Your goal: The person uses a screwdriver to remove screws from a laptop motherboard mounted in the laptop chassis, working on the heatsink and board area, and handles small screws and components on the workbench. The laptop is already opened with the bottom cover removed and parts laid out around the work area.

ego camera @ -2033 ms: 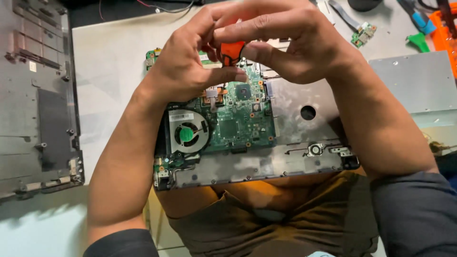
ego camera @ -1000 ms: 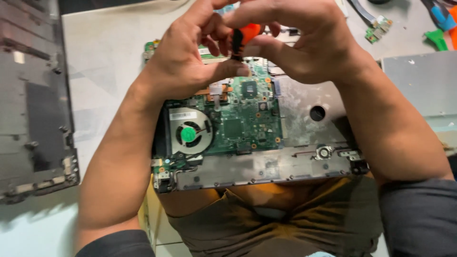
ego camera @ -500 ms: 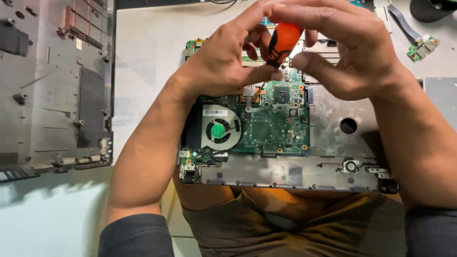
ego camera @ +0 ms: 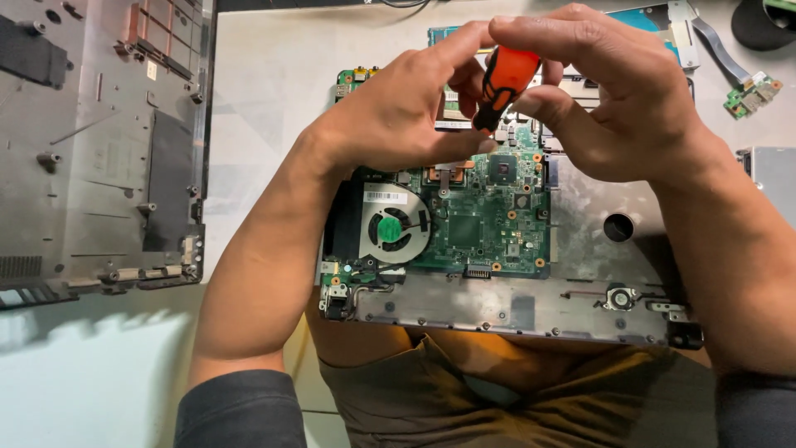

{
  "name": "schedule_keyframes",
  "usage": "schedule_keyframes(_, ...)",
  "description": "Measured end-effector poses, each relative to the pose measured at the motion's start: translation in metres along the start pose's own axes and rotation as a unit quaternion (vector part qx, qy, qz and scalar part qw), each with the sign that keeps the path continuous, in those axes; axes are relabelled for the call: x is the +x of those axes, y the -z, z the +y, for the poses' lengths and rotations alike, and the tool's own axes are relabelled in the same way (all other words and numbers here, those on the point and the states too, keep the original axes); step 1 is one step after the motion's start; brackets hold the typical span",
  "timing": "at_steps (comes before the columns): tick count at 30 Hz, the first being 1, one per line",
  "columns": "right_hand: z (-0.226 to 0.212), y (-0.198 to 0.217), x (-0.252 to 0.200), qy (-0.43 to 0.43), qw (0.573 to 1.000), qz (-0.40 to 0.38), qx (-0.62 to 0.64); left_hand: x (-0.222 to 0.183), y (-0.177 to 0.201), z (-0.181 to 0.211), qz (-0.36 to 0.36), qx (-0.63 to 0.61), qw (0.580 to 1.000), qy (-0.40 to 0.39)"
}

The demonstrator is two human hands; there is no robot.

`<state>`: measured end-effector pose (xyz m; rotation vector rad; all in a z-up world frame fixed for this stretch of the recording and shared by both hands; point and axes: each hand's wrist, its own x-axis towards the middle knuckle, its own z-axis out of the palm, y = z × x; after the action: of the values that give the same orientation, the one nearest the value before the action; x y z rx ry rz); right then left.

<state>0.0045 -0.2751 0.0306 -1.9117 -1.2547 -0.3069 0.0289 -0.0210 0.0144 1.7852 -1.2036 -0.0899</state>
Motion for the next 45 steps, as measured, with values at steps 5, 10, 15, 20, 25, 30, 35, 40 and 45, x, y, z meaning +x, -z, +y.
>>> schedule_keyframes(5, -0.001, 0.001, -0.002, -0.011, 1.000, -0.009, 0.011, 0.002, 0.000, 0.010, -0.063, 0.033, 0.988, 0.139)
schedule_keyframes(10, 0.000, 0.001, -0.001, -0.023, 0.999, -0.028, 0.027, 0.001, -0.007, 0.002, -0.059, 0.088, 0.991, 0.087)
schedule_keyframes(15, -0.003, 0.000, 0.001, -0.024, 0.999, -0.026, 0.016, 0.002, -0.005, 0.011, -0.050, 0.095, 0.991, 0.076)
schedule_keyframes(20, 0.000, -0.001, 0.001, -0.015, 0.999, -0.024, 0.024, 0.002, -0.006, 0.010, -0.063, 0.096, 0.989, 0.095)
schedule_keyframes(25, -0.002, 0.000, 0.002, -0.009, 0.999, -0.030, 0.007, 0.000, -0.011, 0.005, -0.060, 0.108, 0.988, 0.094)
schedule_keyframes(30, -0.004, 0.001, 0.004, -0.001, 0.999, -0.040, 0.012, 0.005, -0.021, 0.000, -0.084, 0.149, 0.968, 0.184)
schedule_keyframes(35, -0.007, 0.000, 0.009, 0.016, 0.998, -0.040, 0.042, 0.003, -0.022, 0.004, -0.071, 0.162, 0.966, 0.187)
schedule_keyframes(40, -0.005, -0.002, 0.004, 0.007, 1.000, -0.017, 0.012, 0.000, -0.022, -0.004, -0.084, 0.136, 0.969, 0.187)
schedule_keyframes(45, -0.003, -0.002, 0.003, 0.004, 1.000, -0.022, 0.009, 0.006, -0.018, 0.008, -0.094, 0.123, 0.967, 0.202)
